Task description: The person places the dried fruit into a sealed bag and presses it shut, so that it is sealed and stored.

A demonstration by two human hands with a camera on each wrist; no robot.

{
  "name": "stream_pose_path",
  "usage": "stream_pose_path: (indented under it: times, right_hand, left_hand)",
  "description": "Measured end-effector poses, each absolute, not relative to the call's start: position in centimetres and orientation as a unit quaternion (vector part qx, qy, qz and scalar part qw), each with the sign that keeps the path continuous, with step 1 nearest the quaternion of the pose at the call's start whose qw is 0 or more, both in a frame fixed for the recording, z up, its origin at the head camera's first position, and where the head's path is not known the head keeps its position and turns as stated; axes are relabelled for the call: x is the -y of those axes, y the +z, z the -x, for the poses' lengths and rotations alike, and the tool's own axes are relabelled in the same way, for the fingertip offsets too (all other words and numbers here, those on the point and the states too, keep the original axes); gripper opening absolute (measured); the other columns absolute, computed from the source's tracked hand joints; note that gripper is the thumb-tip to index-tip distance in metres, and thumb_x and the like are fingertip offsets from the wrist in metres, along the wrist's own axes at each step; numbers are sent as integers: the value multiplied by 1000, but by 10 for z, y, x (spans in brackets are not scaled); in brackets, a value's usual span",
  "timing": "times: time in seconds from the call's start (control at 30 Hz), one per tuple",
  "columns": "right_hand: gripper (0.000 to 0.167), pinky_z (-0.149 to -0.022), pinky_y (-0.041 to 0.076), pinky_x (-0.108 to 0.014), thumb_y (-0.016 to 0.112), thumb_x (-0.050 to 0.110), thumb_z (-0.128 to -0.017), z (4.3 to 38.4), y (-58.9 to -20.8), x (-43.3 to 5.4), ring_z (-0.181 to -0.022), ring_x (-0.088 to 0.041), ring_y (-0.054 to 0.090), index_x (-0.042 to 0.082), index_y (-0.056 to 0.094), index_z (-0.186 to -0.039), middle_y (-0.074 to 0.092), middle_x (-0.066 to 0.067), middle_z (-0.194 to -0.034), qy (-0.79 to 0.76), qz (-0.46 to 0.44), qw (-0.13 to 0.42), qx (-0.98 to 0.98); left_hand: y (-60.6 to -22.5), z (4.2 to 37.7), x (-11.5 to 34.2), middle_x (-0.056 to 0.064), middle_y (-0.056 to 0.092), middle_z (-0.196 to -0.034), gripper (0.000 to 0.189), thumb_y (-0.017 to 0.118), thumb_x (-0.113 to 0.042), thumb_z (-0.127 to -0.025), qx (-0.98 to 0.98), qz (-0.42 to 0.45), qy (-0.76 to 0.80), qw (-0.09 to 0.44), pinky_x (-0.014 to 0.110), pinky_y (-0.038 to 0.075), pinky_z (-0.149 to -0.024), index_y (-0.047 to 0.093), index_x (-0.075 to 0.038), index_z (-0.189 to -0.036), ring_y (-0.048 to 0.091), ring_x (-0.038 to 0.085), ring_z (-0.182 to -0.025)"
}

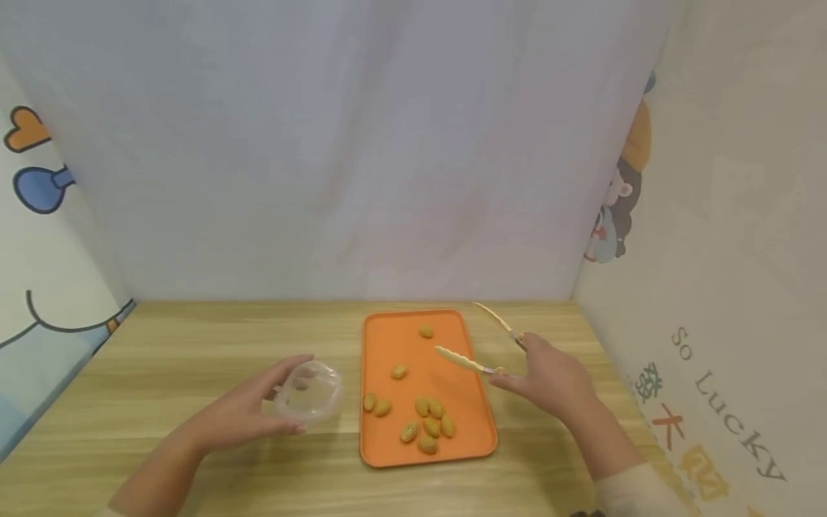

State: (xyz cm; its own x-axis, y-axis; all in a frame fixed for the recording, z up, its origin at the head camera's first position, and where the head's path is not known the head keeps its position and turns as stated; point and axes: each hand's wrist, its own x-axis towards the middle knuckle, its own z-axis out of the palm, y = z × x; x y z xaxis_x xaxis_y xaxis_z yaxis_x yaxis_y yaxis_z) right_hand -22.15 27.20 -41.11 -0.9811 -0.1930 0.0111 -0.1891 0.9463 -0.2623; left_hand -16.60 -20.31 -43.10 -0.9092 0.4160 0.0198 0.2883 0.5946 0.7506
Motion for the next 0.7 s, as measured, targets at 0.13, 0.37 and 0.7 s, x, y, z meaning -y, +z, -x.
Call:
stream_pose_path:
  times: [0.13, 0.37, 0.7]
  right_hand:
    - [99, -57, 50, -38, 61, 82, -71, 226, -413, -267, -75, -23, 63, 0, 50, -125, 65, -16, -109, -125, 119, 1, -985]
    - [87, -59, 51, -39, 68, 73, -74, 235, -416, -260, -77, -23, 62, 1, 53, -121, 65, -14, -107, -105, 142, -7, -984]
    - [82, -51, 40, -31, 56, 87, -68, 251, -415, -249, -62, -15, 50, 13, 55, -101, 63, -2, -89, -77, 155, -2, -985]
  left_hand:
    - [-430, 164, 203, -5, 48, -142, 93, 80, -57, -73, -890, -203, 399, 85, 44, 48, -97, 26, -52, -148, 51, 20, -125]
    - [-430, 162, 204, -5, 49, -142, 94, 79, -57, -74, -888, -207, 400, 89, 42, 50, -96, 24, -52, -149, 52, 17, -123]
    - [-428, 162, 203, -3, 49, -143, 93, 82, -49, -75, -882, -209, 410, 101, 39, 52, -97, 26, -50, -149, 52, 20, -125]
